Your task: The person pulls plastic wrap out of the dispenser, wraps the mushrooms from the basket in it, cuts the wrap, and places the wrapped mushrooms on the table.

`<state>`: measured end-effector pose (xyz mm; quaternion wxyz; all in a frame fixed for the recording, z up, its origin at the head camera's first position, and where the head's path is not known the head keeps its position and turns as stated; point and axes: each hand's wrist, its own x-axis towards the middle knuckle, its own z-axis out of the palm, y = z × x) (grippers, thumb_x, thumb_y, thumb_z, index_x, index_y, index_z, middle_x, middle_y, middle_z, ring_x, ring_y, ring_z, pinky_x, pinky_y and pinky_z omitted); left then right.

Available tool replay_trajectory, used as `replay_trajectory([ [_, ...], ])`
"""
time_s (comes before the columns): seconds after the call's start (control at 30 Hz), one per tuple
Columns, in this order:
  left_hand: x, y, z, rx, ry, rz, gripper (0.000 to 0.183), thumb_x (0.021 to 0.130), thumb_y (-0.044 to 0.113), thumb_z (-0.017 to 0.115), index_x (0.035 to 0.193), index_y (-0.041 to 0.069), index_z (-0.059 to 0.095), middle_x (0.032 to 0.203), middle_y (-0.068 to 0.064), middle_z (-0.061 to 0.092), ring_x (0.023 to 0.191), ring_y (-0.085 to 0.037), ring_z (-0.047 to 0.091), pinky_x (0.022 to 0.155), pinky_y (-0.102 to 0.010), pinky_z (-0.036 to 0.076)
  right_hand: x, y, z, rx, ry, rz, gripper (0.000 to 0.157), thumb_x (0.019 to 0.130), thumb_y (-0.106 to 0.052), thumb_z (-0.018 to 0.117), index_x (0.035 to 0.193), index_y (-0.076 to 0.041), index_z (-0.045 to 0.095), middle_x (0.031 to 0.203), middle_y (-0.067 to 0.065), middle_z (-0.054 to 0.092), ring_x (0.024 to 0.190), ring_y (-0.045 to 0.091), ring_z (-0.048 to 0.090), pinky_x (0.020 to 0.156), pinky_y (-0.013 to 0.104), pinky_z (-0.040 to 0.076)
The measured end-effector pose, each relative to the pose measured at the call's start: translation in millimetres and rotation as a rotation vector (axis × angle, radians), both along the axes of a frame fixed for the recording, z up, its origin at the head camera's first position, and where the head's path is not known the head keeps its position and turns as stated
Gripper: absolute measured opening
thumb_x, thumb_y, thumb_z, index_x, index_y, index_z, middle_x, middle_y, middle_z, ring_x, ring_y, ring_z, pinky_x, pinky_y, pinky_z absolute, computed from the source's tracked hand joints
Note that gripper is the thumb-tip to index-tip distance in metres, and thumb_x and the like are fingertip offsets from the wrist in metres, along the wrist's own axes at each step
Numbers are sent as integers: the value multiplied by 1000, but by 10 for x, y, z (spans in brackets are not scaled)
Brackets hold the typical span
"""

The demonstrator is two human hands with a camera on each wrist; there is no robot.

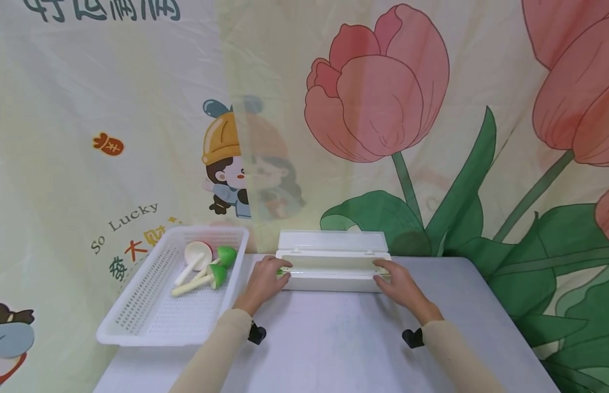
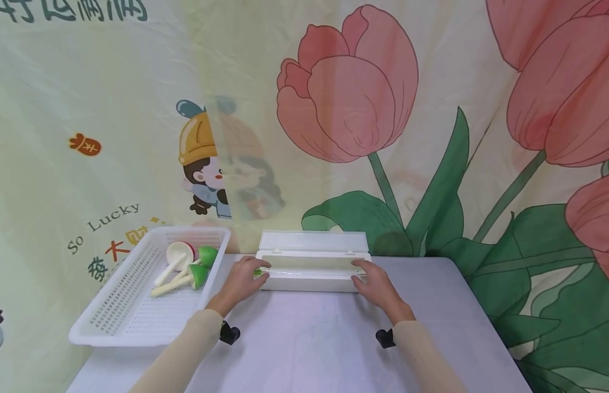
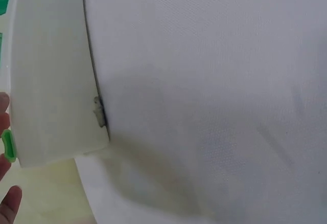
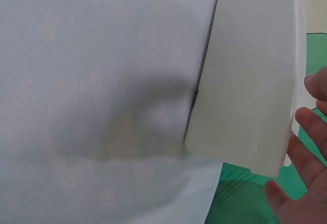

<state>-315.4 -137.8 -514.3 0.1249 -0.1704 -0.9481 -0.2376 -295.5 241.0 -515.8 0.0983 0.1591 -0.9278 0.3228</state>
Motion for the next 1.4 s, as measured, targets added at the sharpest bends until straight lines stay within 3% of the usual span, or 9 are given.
replay_trajectory([
  [0.33, -14, 7, -16, -17, 101, -25, 4, 89, 16, 81, 92, 18, 82, 94, 1, 80, 112, -34, 65, 93, -54, 51, -84, -57, -89, -6, -65, -29, 20, 98, -8, 68, 116, -1, 73, 118, 16, 74, 113, 35, 69, 92, 47, 58],
  [0.7, -61, 41, -10, -87, 199, -37, 5, 84, 16, 84, 89, 17, 83, 85, 3, 79, 93, -26, 67, 80, -47, 53, -116, -27, -123, -21, -43, -24, 17, 98, -8, 69, 111, -1, 76, 112, 15, 76, 107, 32, 72, 87, 45, 60],
  [1.03, -41, 107, -19, -149, 157, 41, 7, 93, 20, 76, 89, 15, 79, 89, 2, 78, 91, -25, 64, 75, -45, 51, -112, -54, -117, -45, -51, -22, 18, 98, -9, 69, 111, 0, 76, 112, 16, 75, 106, 32, 72, 88, 44, 60],
  [1.2, -37, 132, -21, -132, 93, 73, 8, 95, 20, 74, 92, 14, 78, 91, 1, 77, 95, -26, 63, 79, -46, 50, -116, -62, -122, -37, -29, -29, 17, 97, -7, 70, 111, 0, 76, 112, 16, 75, 106, 33, 71, 88, 46, 60],
  [1.4, -51, 150, -8, -118, 75, 88, 7, 96, 19, 72, 92, 15, 76, 91, 1, 76, 95, -26, 63, 80, -45, 50, -146, -72, -118, 25, 12, -40, 14, 95, -3, 70, 107, -1, 77, 105, 13, 76, 102, 31, 72, 87, 45, 59],
])
